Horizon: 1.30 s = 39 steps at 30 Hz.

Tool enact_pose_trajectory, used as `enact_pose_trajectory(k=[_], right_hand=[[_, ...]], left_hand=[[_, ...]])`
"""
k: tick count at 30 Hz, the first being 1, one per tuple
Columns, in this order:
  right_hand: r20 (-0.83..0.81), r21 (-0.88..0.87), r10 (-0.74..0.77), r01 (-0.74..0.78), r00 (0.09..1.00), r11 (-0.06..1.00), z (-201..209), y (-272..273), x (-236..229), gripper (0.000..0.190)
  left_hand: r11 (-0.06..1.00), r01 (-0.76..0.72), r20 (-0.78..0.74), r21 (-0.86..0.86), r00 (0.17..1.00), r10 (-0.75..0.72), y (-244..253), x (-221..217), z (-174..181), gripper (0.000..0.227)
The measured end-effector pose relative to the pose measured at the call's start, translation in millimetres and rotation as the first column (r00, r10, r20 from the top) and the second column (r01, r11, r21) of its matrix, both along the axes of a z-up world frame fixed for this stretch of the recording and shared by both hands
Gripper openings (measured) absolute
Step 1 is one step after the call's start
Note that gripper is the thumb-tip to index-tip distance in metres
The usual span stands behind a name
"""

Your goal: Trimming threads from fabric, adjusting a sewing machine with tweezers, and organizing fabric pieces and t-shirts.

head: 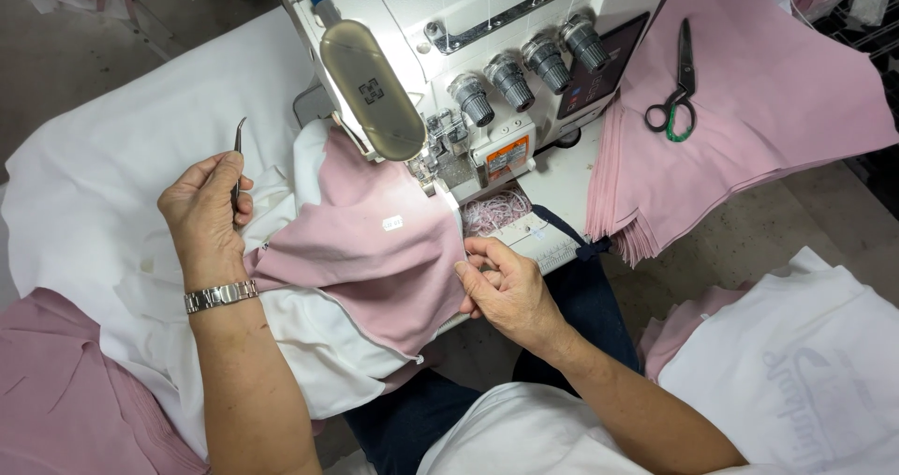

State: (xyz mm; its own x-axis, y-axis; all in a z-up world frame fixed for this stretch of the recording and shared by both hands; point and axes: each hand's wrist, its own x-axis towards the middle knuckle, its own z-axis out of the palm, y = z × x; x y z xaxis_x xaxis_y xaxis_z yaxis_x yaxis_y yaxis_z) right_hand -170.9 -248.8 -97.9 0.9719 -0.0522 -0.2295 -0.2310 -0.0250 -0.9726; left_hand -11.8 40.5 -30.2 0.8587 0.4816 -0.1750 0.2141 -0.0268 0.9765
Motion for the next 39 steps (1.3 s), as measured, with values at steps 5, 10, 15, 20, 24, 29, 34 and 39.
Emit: enact_pose_trajectory(k=[5, 10, 15, 20, 24, 29, 34, 39], right_hand=[[0.033, -0.026, 0.008, -0.007, 0.999, 1.0, -1, -2, -1, 0.031], [-0.015, -0.031, -0.015, 0.014, 1.0, 0.999, 8, -7, -4, 0.031], [0.542, -0.386, 0.044, 0.203, 0.839, 0.9, 13, -25, -16, 0.021], [0.717, -0.355, 0.191, 0.116, 0.671, 0.927, 34, -26, -48, 0.032], [0.767, -0.182, 0.273, -0.212, 0.58, 0.96, 33, -32, -65, 0.06], [0.677, -0.112, -0.018, 0.127, 0.736, 0.985, 42, -60, -91, 0.026], [0.488, -0.072, -0.299, 0.38, 0.82, 0.922, 51, -117, -111, 0.024], [0.003, 0.414, -0.82, 0.746, 0.573, 0.522, 67, -200, -57, 0.072]], left_hand=[[1.0, 0.018, -0.028, 0.001, 0.999, -0.018, -2, 0, -4, 0.012], [0.999, 0.047, -0.07, 0.007, 0.996, -0.047, -1, -9, 1, 0.013], [0.963, -0.061, 0.204, -0.262, 0.972, 0.117, -6, -48, 21, 0.016], [0.593, 0.443, 0.492, -0.672, 0.866, -0.09, -42, -128, -35, 0.017], [0.32, 0.606, 0.571, -0.728, 0.795, -0.205, -129, -179, -74, 0.022], [0.175, 0.562, 0.458, -0.808, 0.787, -0.413, -197, -194, -66, 0.024], [0.566, 0.738, 0.224, -0.368, 0.661, -0.716, -255, -180, -34, 0.035], [0.411, 0.339, 0.216, 0.846, 0.487, -0.846, -271, -155, -75, 0.052]])
